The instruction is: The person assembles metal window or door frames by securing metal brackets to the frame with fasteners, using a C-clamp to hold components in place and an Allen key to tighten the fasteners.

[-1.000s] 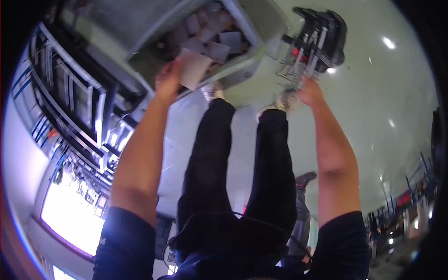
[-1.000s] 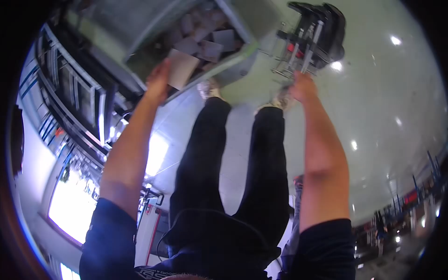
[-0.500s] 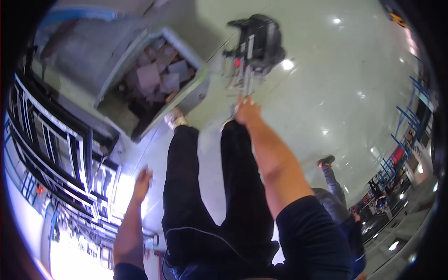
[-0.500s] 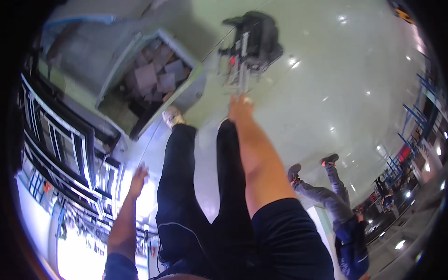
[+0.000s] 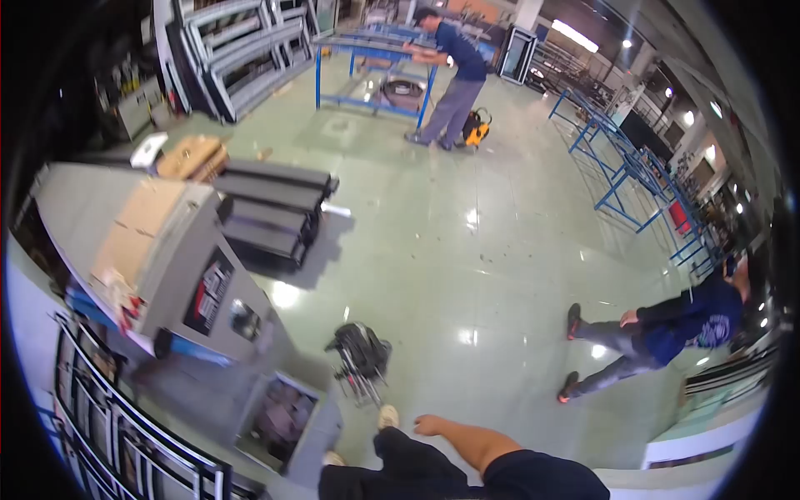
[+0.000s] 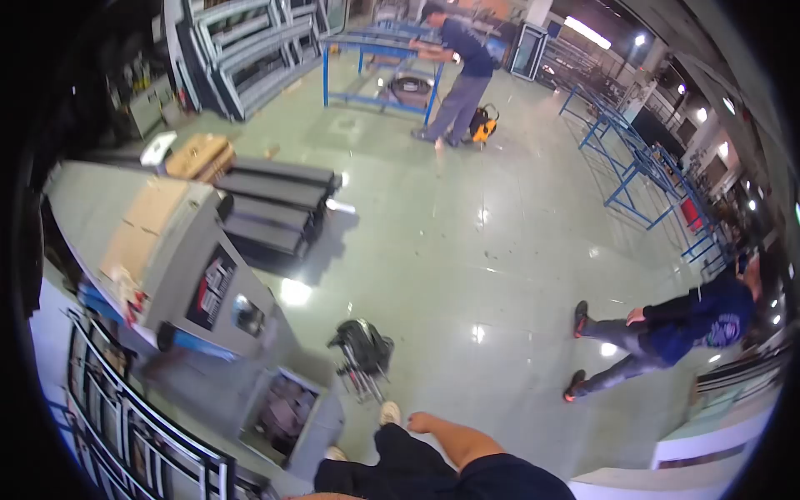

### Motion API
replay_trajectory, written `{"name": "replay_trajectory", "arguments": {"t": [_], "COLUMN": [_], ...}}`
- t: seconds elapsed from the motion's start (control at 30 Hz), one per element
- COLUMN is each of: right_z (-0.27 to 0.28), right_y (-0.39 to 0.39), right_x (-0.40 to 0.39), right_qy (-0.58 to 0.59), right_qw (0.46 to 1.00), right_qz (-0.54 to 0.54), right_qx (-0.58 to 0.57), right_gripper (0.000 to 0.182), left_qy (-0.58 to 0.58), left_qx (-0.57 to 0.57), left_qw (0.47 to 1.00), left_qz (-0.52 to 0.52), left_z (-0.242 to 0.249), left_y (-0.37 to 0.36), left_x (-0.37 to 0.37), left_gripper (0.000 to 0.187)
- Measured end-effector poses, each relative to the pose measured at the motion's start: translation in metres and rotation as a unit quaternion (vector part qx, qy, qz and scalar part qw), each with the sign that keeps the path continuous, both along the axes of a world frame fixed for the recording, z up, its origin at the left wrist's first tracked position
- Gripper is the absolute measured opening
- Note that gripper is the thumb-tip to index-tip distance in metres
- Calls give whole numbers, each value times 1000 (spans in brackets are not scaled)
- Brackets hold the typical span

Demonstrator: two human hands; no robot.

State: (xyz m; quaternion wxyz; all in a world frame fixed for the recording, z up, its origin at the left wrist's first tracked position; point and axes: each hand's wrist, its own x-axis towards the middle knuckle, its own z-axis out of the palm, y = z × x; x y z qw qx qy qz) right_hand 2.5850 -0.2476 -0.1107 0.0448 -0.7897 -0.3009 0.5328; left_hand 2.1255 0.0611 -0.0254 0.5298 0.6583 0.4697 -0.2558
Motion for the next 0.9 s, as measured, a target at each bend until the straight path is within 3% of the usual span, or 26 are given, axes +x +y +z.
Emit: {"name": "replay_trajectory", "arguments": {"t": [0.03,0.07,0.1,0.13,0.17,0.2,0.23,0.27,0.3,0.4,0.43,0.47,0.5,0.57,0.6,0.63,0.7,0.77,0.83,0.9], "right_z": [10,-60,1,45,66,84,103,162,221,244,260,271,286,317,335,354,400,473,517,498], "right_y": [-12,-37,-34,-36,-41,-42,-42,-34,-20,6,20,36,52,93,98,101,104,103,77,63], "right_x": [20,37,44,49,51,49,43,21,-8,-72,-98,-122,-139,-172,-185,-200,-225,-251,-261,-254], "right_qy": [-26,-102,-158,-207,-249,-222,-190,-105,-22,128,194,265,329,345,330,266,129,130,-277,-490], "right_qw": [999,989,972,947,916,880,833,778,707,577,532,491,447,441,427,491,604,520,610,574], "right_qz": [3,-13,-148,-220,-279,-374,-465,-558,-638,-699,-700,-686,-662,-518,-525,-506,-470,-316,-147,-47], "right_qx": [18,104,93,108,145,191,234,270,302,403,435,468,503,647,658,657,631,783,728,654], "right_gripper": [60,56,51,49,48,49,51,53,56,59,59,58,56,48,48,50,55,61,63,66], "left_qy": [-56,-269,-124,-188,-232,-267,-311,-352,-438,-620,-681,-680,-702,-730,-712,-693,-645,-596,-555,-530], "left_qx": [45,308,17,62,91,208,191,169,140,79,85,72,133,218,219,191,21,-172,-309,-386], "left_qw": [997,888,983,978,969,937,928,918,884,769,709,708,657,559,593,636,736,775,769,753], "left_qz": [-14,-212,135,62,4,-92,-81,-70,-83,-134,-161,-175,-239,-328,-306,-280,-204,-121,-68,-56], "left_z": [11,-88,-27,36,78,62,119,181,201,284,299,299,298,278,256,238,224,216,214,217], "left_y": [21,65,68,76,80,99,86,58,43,-42,-69,-86,-101,-115,-114,-108,-94,-92,-100,-116], "left_x": [26,24,88,142,184,212,242,277,292,310,306,294,287,278,275,272,266,254,245,244], "left_gripper": [35,25,24,27,41,41,30,24,26,41,45,45,43,41,43,44,47,50,53,56]}}
